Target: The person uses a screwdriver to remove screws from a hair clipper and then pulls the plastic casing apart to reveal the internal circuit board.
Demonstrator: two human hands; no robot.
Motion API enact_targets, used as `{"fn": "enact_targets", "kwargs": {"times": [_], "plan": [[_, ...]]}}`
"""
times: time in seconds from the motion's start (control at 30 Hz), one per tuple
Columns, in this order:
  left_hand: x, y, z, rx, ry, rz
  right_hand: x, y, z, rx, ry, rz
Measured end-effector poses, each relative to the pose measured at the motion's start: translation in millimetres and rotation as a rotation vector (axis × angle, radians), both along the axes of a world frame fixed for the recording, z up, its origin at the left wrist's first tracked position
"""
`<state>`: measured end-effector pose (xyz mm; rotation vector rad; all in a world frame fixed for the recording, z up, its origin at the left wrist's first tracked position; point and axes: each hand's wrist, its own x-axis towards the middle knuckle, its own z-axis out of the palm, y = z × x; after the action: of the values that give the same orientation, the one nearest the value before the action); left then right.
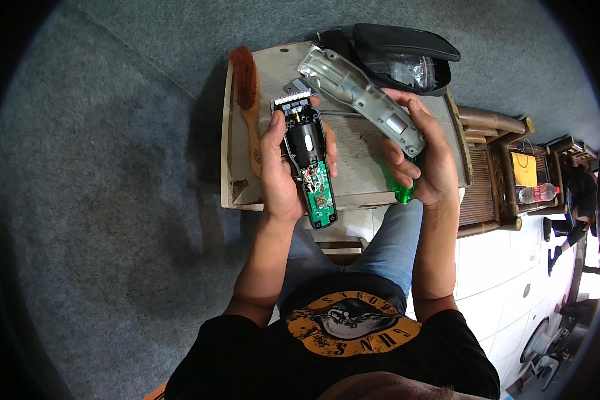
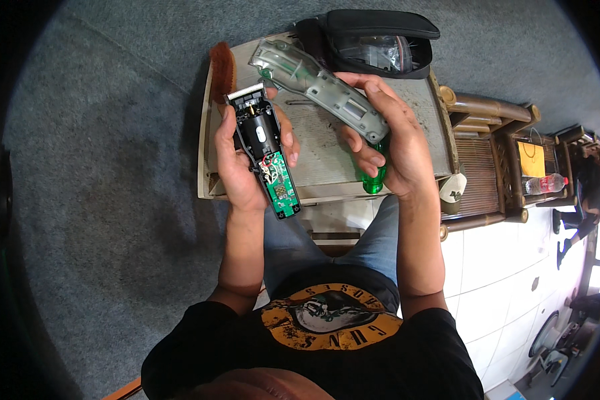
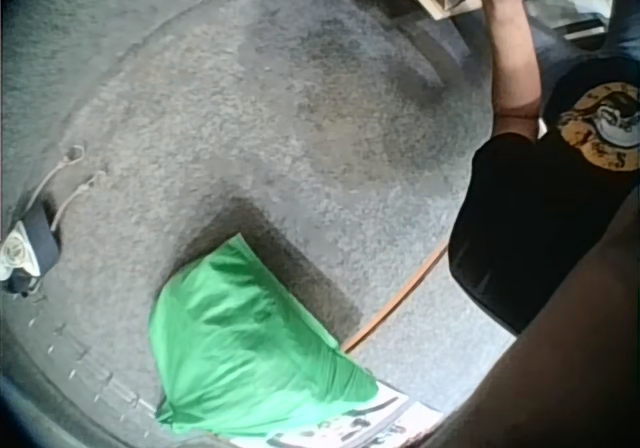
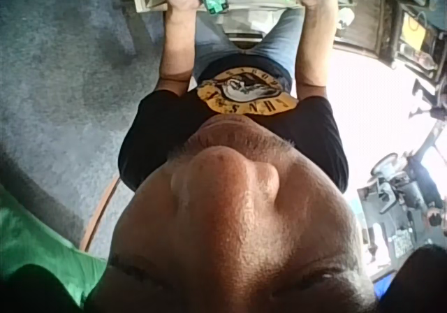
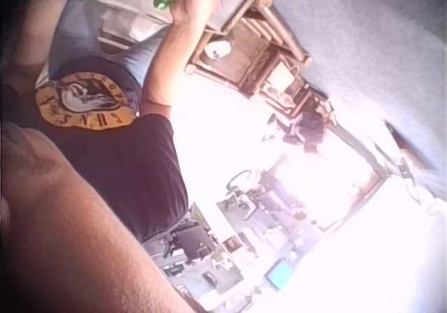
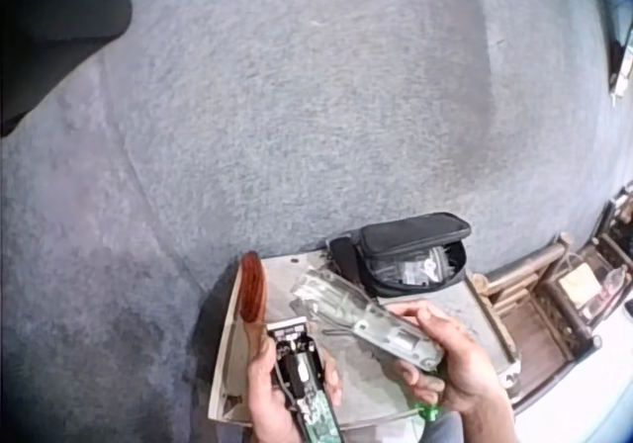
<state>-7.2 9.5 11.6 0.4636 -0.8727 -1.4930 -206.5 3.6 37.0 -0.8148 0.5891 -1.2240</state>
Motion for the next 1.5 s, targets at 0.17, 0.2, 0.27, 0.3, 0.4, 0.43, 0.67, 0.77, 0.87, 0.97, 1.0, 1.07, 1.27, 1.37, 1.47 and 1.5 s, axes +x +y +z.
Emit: {"fn": "enact_targets", "kwargs": {"times": [0.17,0.2,0.27,0.3,0.4,0.43,0.67,0.77,0.87,0.97,1.0,1.07,1.27,1.37,1.47,1.5], "plan": [[-3.3,1.4,3.0,0.042,0.018,0.045,0.5,0.1,-0.5,-0.01,0.008,-0.014],[-3.9,1.1,4.3,0.033,0.007,0.043,0.1,-0.2,0.0,-0.009,0.007,-0.012],[-4.2,0.6,5.7,0.014,-0.017,0.039,-0.1,-0.6,1.5,-0.007,0.004,-0.009],[-3.1,0.4,5.3,0.018,-0.016,0.027,0.1,-0.6,1.7,-0.007,0.007,-0.012],[-0.5,0.0,4.4,0.035,-0.001,-0.001,0.2,-0.7,1.3,-0.009,0.013,-0.015],[-0.9,-0.1,5.0,0.043,0.011,-0.007,-0.1,-0.8,0.5,-0.011,0.013,-0.014],[2.4,-0.6,5.1,0.038,0.012,-0.031,0.5,-2.6,-0.1,0.004,0.053,-0.031],[2.9,-1.2,4.3,0.019,0.003,-0.04,0.1,-2.7,0.1,0.002,0.05,-0.03],[1.6,-0.2,5.2,0.029,-0.004,-0.012,1.2,-1.5,1.3,0.007,0.057,-0.042],[1.9,-1.0,4.7,-0.002,-0.023,-0.005,0.7,-2.2,0.5,-0.012,0.05,-0.032],[2.2,-1.6,4.2,0.0,-0.011,-0.012,0.7,-2.2,0.8,-0.012,0.054,-0.033],[2.8,-2.7,3.2,0.002,0.014,-0.026,0.6,-1.9,1.6,-0.012,0.063,-0.037],[2.7,-1.1,3.8,0.006,0.008,-0.002,-0.4,-1.6,-1.5,-0.057,0.046,-0.026],[2.7,-1.8,3.8,-0.003,0.007,0.009,-0.3,-3.0,-2.8,-0.043,0.046,-0.023],[3.1,-2.2,1.5,0.003,0.029,0.004,-0.4,-2.7,-2.9,-0.057,0.044,-0.018],[2.8,-2.2,1.8,0.008,0.024,0.01,-0.4,-2.7,-3.4,-0.057,0.036,-0.017]]}}
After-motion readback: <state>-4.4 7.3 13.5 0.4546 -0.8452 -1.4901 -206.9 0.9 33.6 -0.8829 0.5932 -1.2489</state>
